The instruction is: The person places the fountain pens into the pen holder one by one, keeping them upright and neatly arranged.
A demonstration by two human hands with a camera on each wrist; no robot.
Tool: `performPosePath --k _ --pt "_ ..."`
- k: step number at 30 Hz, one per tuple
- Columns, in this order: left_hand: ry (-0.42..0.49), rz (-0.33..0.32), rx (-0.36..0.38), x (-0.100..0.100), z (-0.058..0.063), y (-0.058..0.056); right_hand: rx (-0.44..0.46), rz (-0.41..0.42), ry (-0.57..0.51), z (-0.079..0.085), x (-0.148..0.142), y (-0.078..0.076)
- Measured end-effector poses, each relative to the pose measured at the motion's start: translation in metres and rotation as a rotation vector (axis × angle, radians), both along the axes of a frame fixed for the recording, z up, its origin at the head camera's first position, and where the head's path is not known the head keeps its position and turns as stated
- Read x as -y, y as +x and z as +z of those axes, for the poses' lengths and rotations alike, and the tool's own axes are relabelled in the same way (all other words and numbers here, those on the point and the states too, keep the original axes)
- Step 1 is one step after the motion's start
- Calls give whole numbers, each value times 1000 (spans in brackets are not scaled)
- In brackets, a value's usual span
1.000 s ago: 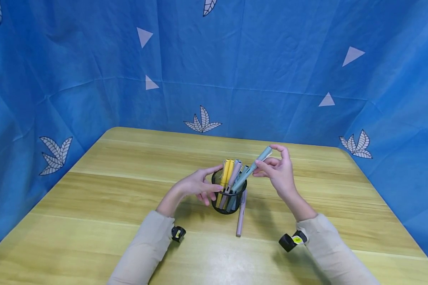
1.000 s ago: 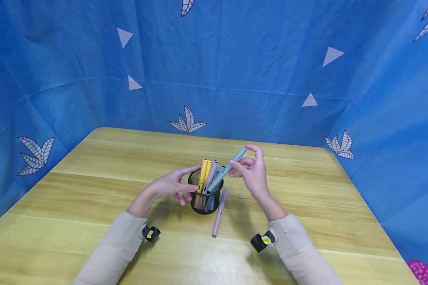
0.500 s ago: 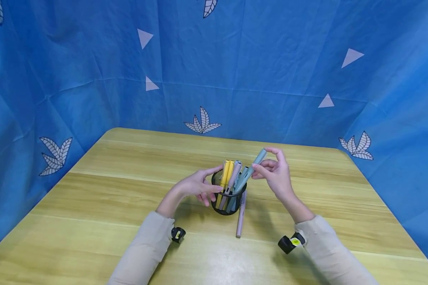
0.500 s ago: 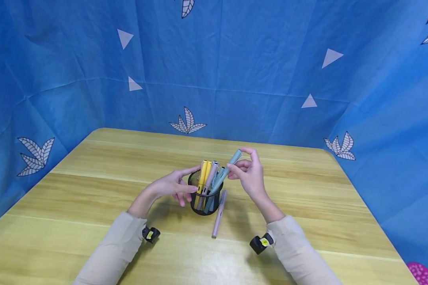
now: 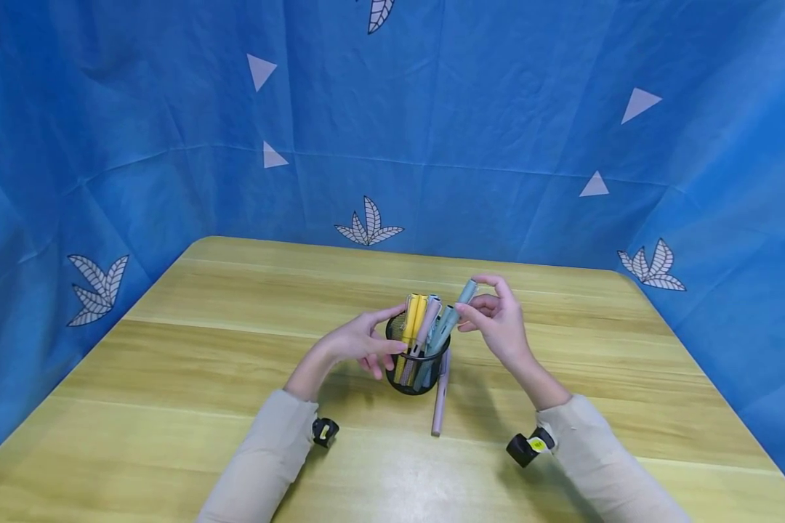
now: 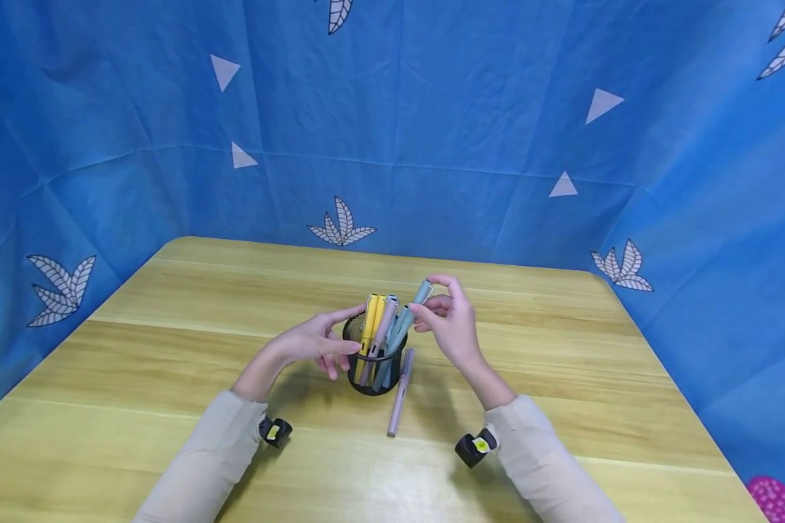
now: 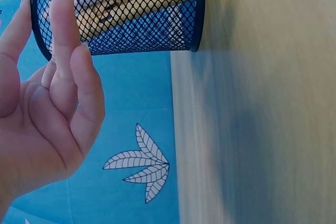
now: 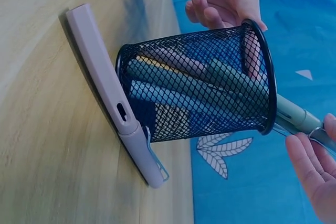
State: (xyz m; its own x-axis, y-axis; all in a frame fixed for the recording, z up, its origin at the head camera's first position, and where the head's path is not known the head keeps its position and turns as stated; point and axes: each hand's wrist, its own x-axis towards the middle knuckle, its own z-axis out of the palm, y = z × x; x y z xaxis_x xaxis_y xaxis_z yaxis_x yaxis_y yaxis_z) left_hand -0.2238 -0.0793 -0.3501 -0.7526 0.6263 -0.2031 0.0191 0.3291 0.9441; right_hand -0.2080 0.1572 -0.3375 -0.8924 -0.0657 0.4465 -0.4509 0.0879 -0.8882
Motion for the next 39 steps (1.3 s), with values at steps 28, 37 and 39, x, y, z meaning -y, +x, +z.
performPosePath --k 28,37,39 --pt "-5 11 5 0 0 1 -18 12 162 -6 1 6" --pt "-6 19 10 0 -2 1 -7 -4 236 -5 1 8" --pt "-7 20 11 0 -2 1 -1 -2 230 0 3 12"
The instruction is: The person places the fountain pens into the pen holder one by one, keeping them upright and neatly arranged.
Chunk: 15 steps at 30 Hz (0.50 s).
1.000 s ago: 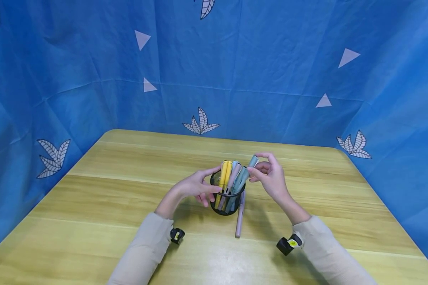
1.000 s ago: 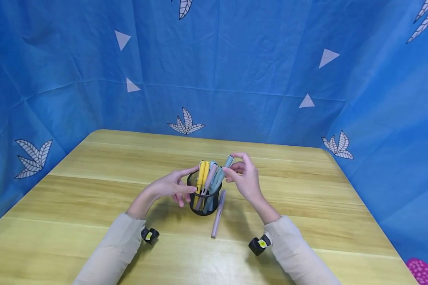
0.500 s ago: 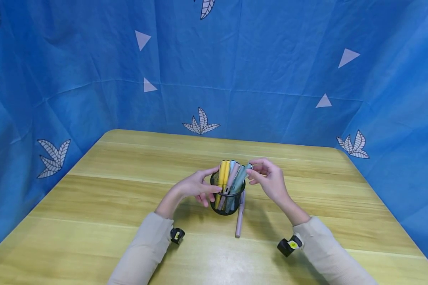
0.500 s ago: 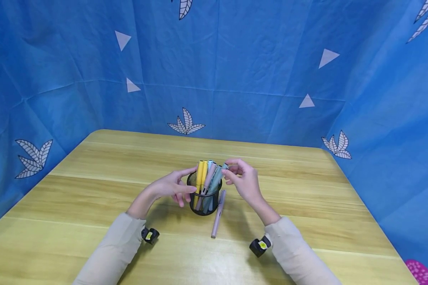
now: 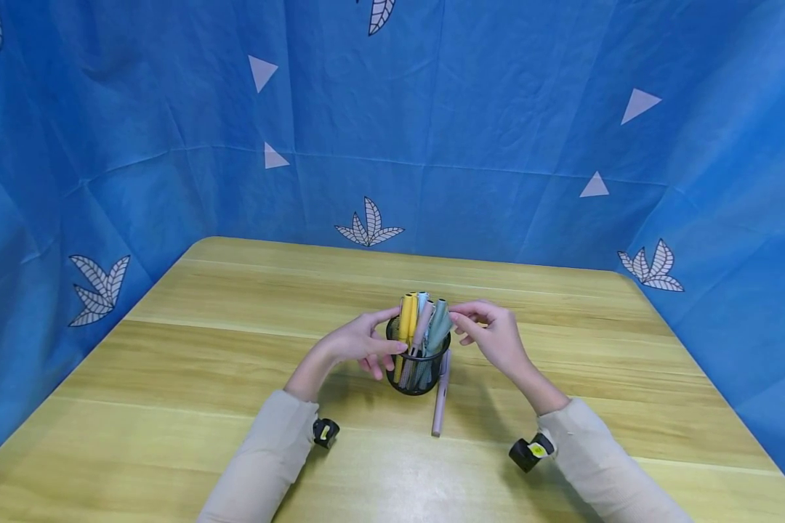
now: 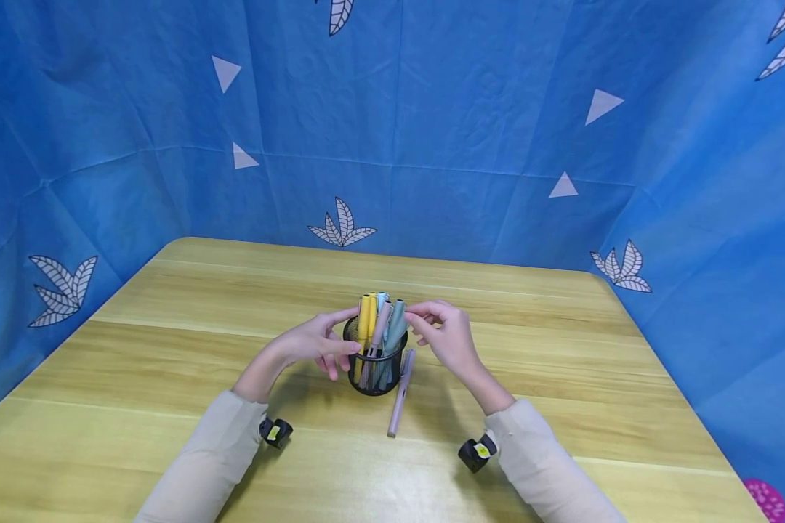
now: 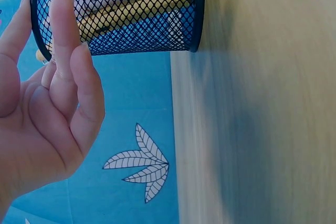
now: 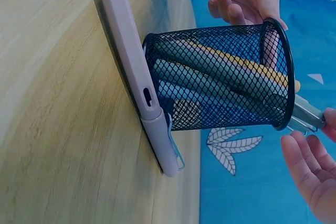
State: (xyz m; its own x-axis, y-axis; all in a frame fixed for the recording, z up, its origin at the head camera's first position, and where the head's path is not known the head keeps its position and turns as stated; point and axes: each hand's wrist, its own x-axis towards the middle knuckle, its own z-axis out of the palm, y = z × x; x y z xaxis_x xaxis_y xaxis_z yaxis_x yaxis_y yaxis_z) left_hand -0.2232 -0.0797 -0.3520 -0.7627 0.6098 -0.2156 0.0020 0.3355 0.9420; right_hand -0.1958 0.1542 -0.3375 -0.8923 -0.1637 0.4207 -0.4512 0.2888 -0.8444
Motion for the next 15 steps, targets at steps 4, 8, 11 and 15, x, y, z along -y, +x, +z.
performPosePath --k 4,8,11,15 --pt "9 -5 -2 0 0 0 0 11 -21 6 2 5" --pt "21 -14 7 1 -1 -1 29 11 -47 -1 -2 -1" --pt "25 -17 10 1 -1 -1 55 3 -70 -7 -5 -6" --pt "20 -18 1 1 -1 -1 68 1 -90 -10 -7 -9"
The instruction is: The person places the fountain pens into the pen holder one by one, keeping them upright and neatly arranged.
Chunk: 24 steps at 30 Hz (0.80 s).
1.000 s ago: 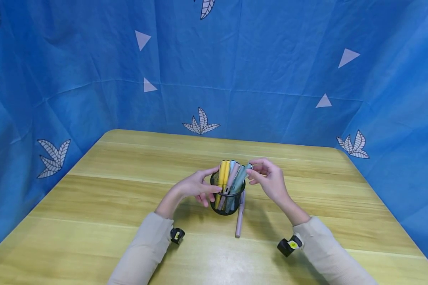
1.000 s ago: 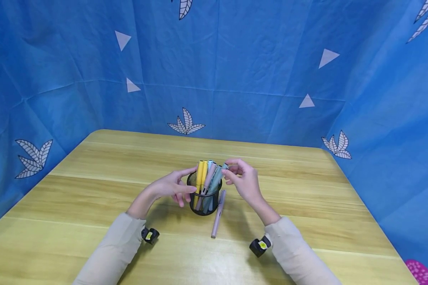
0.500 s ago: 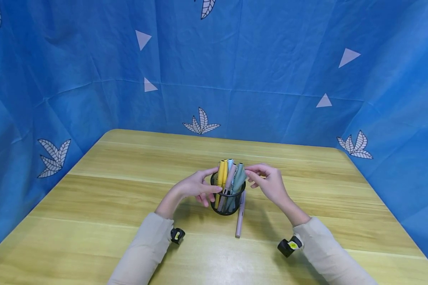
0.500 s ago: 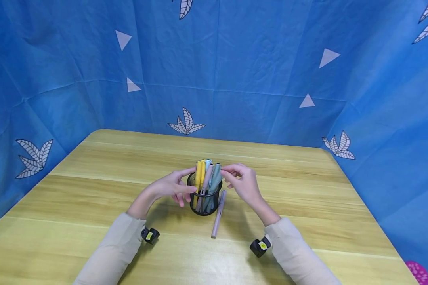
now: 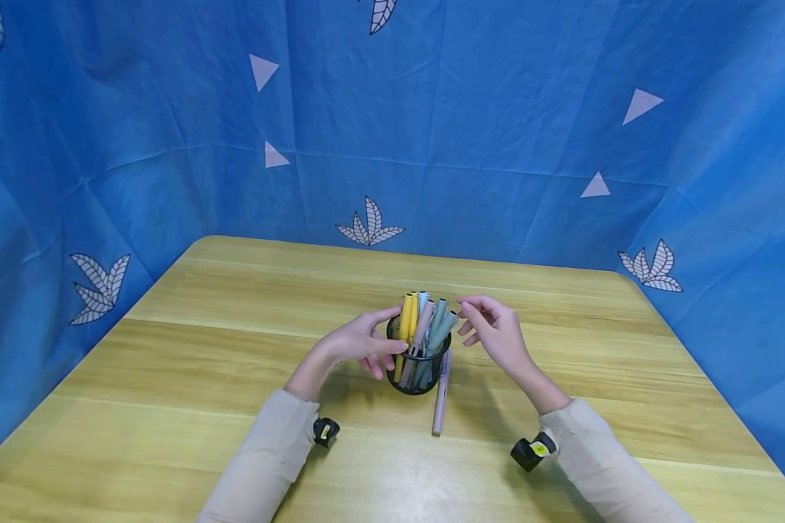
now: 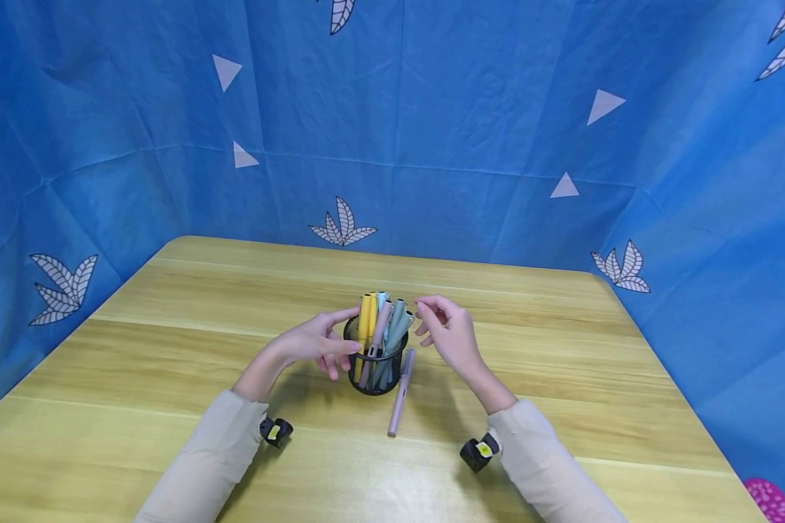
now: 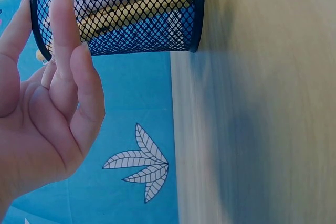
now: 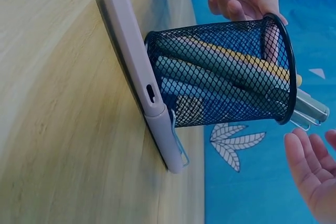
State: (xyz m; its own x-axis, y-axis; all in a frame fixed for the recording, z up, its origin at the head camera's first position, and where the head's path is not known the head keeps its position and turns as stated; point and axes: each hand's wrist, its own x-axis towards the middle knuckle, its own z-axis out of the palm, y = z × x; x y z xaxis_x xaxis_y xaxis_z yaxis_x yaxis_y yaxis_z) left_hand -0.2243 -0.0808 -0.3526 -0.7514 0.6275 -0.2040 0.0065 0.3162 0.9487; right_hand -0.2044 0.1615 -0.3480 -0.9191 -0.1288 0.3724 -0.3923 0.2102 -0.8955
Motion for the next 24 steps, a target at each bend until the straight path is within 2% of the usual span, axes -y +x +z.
performPosePath --k 8,12,15,20,24 --pt "-4 4 1 0 -1 0 7 3 7 -3 -2 -1" --pt "3 4 7 1 0 1 41 3 14 -3 -3 0" --pt "2 2 6 1 0 1 83 1 26 -1 -2 3" --pt "-2 -3 -4 0 -1 0 99 6 58 7 2 12" --pt "-2 -6 -10 1 -2 0 123 13 54 0 -1 10"
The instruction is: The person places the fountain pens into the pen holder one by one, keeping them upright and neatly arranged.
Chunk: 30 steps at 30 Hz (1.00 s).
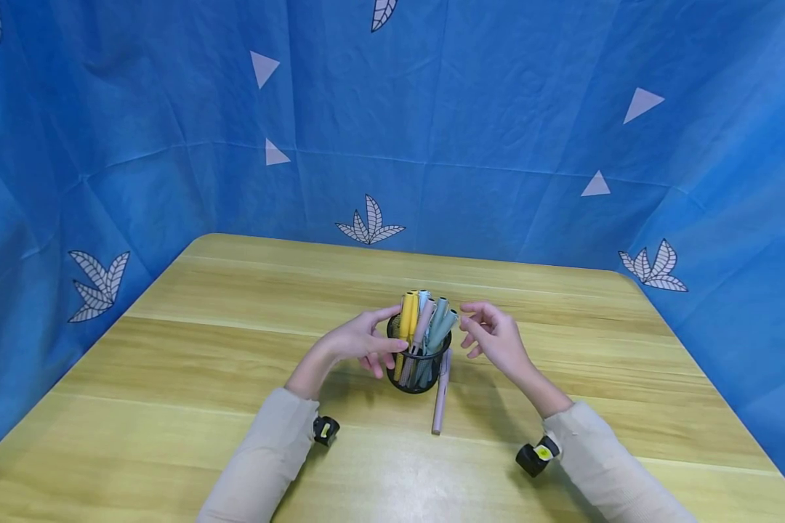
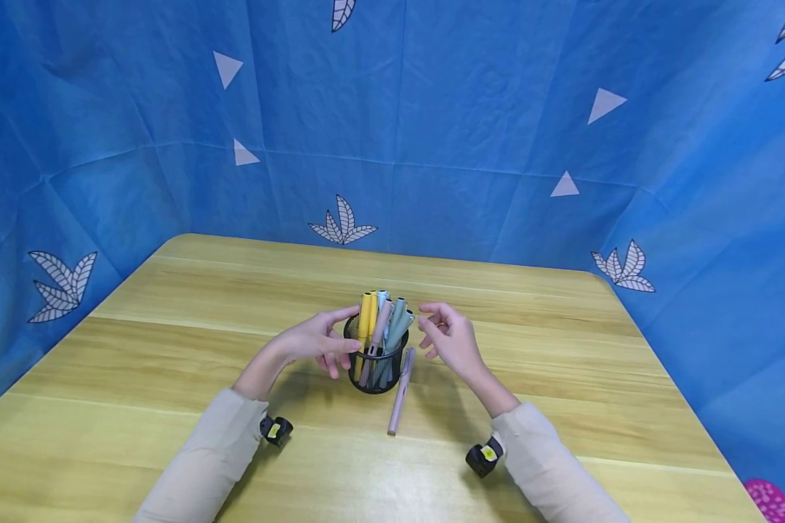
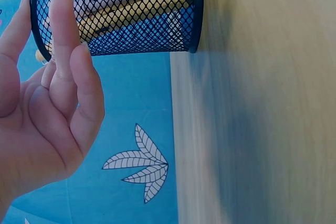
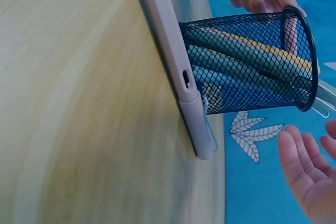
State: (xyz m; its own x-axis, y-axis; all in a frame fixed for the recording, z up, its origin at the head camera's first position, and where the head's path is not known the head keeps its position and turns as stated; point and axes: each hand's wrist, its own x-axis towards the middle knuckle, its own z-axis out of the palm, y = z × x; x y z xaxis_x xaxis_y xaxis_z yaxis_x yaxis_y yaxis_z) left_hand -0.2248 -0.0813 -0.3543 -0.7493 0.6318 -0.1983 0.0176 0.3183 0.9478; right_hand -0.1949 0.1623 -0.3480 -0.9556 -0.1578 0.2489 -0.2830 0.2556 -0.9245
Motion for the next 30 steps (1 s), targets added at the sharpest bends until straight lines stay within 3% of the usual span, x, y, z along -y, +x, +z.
performPosePath --k 5,13,30 --pt "-3 6 3 0 -1 0 27 2 8 -16 -5 -8" --pt "0 10 13 0 0 0 78 29 24 -25 -6 -7" --pt "-2 11 16 0 2 1 287 90 41 -33 -12 -8"
